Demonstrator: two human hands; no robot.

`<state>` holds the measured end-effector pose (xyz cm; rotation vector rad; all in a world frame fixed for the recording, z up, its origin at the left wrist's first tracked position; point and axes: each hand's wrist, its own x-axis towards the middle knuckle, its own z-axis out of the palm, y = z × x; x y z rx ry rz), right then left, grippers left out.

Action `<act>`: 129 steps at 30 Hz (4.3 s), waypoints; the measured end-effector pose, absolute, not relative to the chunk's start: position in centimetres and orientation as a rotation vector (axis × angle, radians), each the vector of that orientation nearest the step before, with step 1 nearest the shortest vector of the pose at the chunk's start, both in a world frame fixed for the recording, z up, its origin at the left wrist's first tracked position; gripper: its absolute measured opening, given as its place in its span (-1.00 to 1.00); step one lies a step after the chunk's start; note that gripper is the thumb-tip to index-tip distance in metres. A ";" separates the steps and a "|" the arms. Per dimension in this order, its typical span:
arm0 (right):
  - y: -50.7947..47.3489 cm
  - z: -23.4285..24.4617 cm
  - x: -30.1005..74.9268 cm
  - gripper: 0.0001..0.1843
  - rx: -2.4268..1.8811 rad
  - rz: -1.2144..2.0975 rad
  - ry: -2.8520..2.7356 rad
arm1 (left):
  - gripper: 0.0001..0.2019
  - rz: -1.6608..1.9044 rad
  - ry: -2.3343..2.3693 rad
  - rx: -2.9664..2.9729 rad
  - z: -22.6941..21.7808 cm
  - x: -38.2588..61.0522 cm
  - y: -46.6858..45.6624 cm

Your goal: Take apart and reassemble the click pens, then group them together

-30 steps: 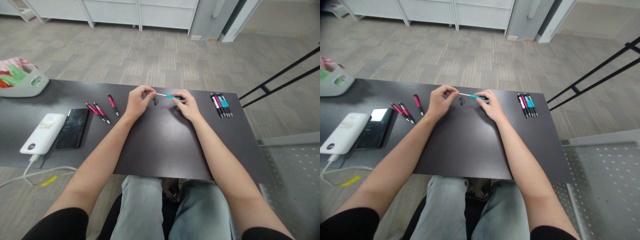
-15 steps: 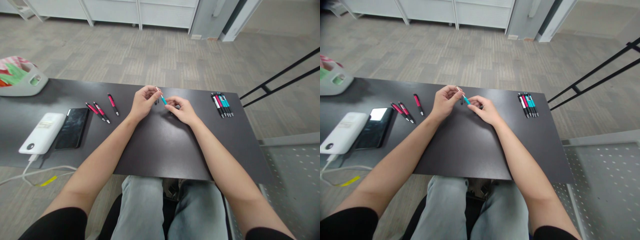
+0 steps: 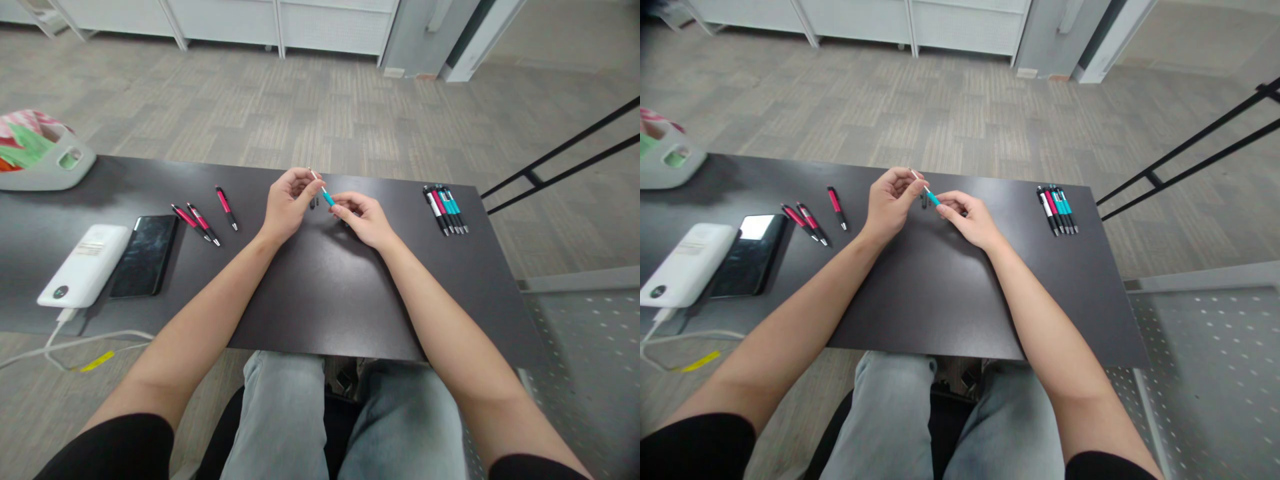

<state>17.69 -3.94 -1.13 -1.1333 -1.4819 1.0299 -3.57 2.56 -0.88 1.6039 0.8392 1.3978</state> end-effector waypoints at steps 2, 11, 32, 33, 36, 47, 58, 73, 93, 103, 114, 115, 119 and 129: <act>-3.9 -1.3 17.8 -0.39 -1.111 1.055 -1.480 | -0.41 1.383 0.800 1.585 -0.9 -3.5 2.6; -4.0 -0.8 17.7 -0.31 -1.134 1.061 -1.460 | -0.42 1.313 0.769 1.631 -1.1 -3.9 2.8; -3.8 -1.1 17.6 -0.33 -1.125 1.054 -1.458 | -0.53 1.318 0.813 1.646 -0.2 -3.9 2.2; -3.8 -1.0 17.6 -0.32 -1.130 1.056 -1.451 | -0.52 1.316 0.791 1.641 -0.2 -3.9 2.2; -3.9 -0.8 17.6 -0.30 -1.142 1.058 -1.447 | -0.51 1.299 0.771 1.625 -0.3 -3.9 2.3; -3.6 -1.5 17.8 -0.31 -1.104 1.055 -1.463 | -0.47 1.302 0.720 1.705 -1.2 -4.0 2.4; -3.1 -1.3 17.7 -0.27 -1.004 1.020 -1.331 | -0.76 1.048 1.257 2.359 -0.3 -5.7 1.3; -3.0 -1.8 17.8 -0.34 -0.960 1.009 -1.336 | -0.86 0.877 1.280 2.491 -0.2 -5.6 0.9; -3.0 -1.7 17.9 -0.29 -0.996 1.021 -1.324 | -0.88 0.691 1.212 2.466 1.0 -5.7 0.7; -3.3 -1.5 17.7 -0.35 -1.126 0.956 -1.373 | -0.63 1.439 0.894 1.518 -0.4 -5.6 4.0; -3.4 -1.9 18.0 -0.49 -1.138 0.906 -1.429 | -0.54 1.490 0.874 1.342 -0.2 -5.4 4.4; -3.3 -1.9 18.0 -0.48 -1.140 0.907 -1.429 | -0.52 1.484 0.867 1.333 -0.2 -5.4 4.3; -3.3 -2.0 17.9 -0.46 -1.149 0.909 -1.429 | -0.47 1.444 0.875 1.334 -0.1 -5.2 4.1; -3.3 -1.8 18.0 -0.48 -1.146 0.913 -1.432 | -0.44 1.467 0.867 1.375 -0.2 -5.5 4.3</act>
